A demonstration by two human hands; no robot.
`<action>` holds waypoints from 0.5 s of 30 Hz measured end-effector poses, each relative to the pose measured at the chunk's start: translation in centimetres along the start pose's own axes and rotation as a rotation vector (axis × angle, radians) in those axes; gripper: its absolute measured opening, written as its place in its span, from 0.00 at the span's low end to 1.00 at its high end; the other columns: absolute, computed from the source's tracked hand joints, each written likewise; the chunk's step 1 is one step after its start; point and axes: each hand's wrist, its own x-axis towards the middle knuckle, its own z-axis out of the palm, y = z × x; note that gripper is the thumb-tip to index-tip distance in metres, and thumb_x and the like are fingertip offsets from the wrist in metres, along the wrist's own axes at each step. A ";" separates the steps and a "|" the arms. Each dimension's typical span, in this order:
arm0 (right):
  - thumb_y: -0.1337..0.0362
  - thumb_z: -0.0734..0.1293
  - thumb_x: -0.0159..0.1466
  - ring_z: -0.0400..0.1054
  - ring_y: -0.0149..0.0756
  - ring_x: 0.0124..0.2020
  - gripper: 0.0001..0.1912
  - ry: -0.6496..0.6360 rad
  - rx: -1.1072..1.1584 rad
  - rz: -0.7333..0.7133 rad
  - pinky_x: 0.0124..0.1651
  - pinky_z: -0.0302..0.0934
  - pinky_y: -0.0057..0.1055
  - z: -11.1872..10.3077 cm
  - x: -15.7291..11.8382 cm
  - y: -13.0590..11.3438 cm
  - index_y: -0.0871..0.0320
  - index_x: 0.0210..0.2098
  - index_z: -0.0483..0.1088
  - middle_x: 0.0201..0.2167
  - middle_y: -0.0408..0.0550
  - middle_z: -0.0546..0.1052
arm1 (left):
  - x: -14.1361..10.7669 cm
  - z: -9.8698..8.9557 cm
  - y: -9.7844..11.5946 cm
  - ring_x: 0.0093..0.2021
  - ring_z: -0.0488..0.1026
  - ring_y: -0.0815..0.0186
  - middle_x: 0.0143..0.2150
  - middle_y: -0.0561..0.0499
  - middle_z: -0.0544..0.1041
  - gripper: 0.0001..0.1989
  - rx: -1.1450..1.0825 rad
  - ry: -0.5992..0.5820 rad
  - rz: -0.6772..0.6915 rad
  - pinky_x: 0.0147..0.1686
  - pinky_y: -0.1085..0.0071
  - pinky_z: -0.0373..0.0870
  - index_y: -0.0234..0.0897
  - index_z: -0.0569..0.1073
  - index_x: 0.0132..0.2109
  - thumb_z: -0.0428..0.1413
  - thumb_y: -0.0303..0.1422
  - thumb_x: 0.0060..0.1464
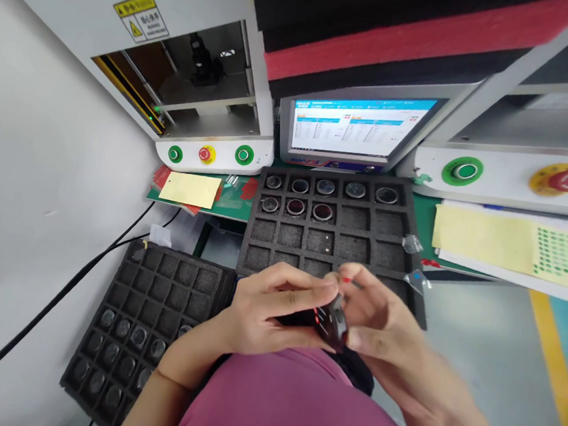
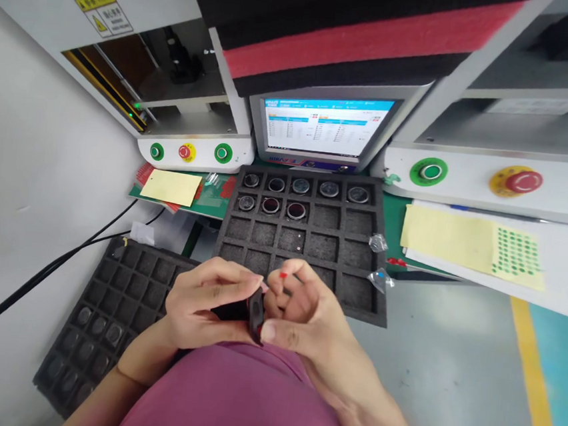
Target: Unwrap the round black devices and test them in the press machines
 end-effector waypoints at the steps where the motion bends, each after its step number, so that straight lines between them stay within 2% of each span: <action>1: 0.66 0.82 0.44 0.69 0.27 0.30 0.27 -0.024 0.016 0.013 0.30 0.68 0.22 0.1 0.1 0.2 0.50 0.39 0.68 0.32 0.39 0.70 | 0.1 0.1 0.0 0.43 0.78 0.65 0.45 0.45 0.78 0.34 -0.062 -0.002 -0.044 0.42 0.71 0.78 0.41 0.70 0.61 0.69 0.32 0.46; 2: 0.63 0.82 0.45 0.70 0.29 0.31 0.28 -0.037 0.026 -0.001 0.32 0.69 0.23 0.2 0.1 0.4 0.50 0.41 0.68 0.33 0.40 0.71 | 0.2 0.2 0.0 0.42 0.78 0.65 0.45 0.46 0.78 0.35 -0.162 0.002 -0.111 0.42 0.71 0.78 0.43 0.71 0.60 0.70 0.33 0.44; 4: 0.56 0.80 0.48 0.71 0.30 0.32 0.26 0.010 0.027 -0.134 0.32 0.69 0.24 0.3 0.3 0.4 0.51 0.42 0.70 0.33 0.42 0.73 | 0.5 0.7 0.2 0.41 0.79 0.64 0.46 0.47 0.78 0.36 -0.456 0.010 -0.312 0.41 0.70 0.78 0.47 0.71 0.61 0.71 0.34 0.43; 6: 0.54 0.78 0.51 0.71 0.30 0.32 0.22 0.158 -0.012 -0.373 0.34 0.70 0.23 0.3 0.4 0.0 0.53 0.41 0.72 0.33 0.44 0.74 | 0.9 1.1 0.5 0.39 0.80 0.64 0.46 0.45 0.79 0.30 -0.765 0.020 -0.534 0.40 0.69 0.78 0.45 0.71 0.60 0.67 0.37 0.50; 8: 0.59 0.78 0.53 0.72 0.29 0.36 0.17 0.318 -0.087 -0.592 0.40 0.70 0.22 0.1 0.4 -0.4 0.54 0.39 0.72 0.34 0.44 0.75 | 1.3 1.4 0.9 0.36 0.80 0.64 0.43 0.41 0.81 0.22 -0.977 0.063 -0.718 0.37 0.70 0.78 0.36 0.74 0.57 0.59 0.40 0.58; 9: 0.62 0.77 0.53 0.73 0.29 0.38 0.16 0.364 -0.132 -0.665 0.42 0.70 0.22 0.1 0.4 -0.5 0.53 0.39 0.72 0.36 0.43 0.76 | 1.5 1.4 1.1 0.34 0.79 0.65 0.41 0.39 0.81 0.20 -1.031 0.102 -0.787 0.34 0.72 0.77 0.31 0.76 0.53 0.56 0.41 0.61; 11: 0.66 0.75 0.56 0.74 0.30 0.42 0.14 0.371 -0.225 -0.721 0.47 0.69 0.23 0.2 0.3 -0.5 0.52 0.40 0.71 0.39 0.44 0.77 | 1.7 1.5 1.4 0.30 0.77 0.66 0.38 0.38 0.81 0.20 -1.059 0.178 -0.859 0.27 0.74 0.74 0.26 0.76 0.48 0.56 0.42 0.60; 15: 0.70 0.70 0.61 0.74 0.31 0.46 0.13 0.274 -0.367 -0.710 0.52 0.68 0.27 0.5 -0.2 0.4 0.51 0.43 0.68 0.42 0.45 0.79 | 1.7 1.9 1.7 0.21 0.71 0.71 0.31 0.42 0.80 0.20 -0.969 0.201 -0.870 0.18 0.78 0.68 0.28 0.73 0.40 0.59 0.45 0.56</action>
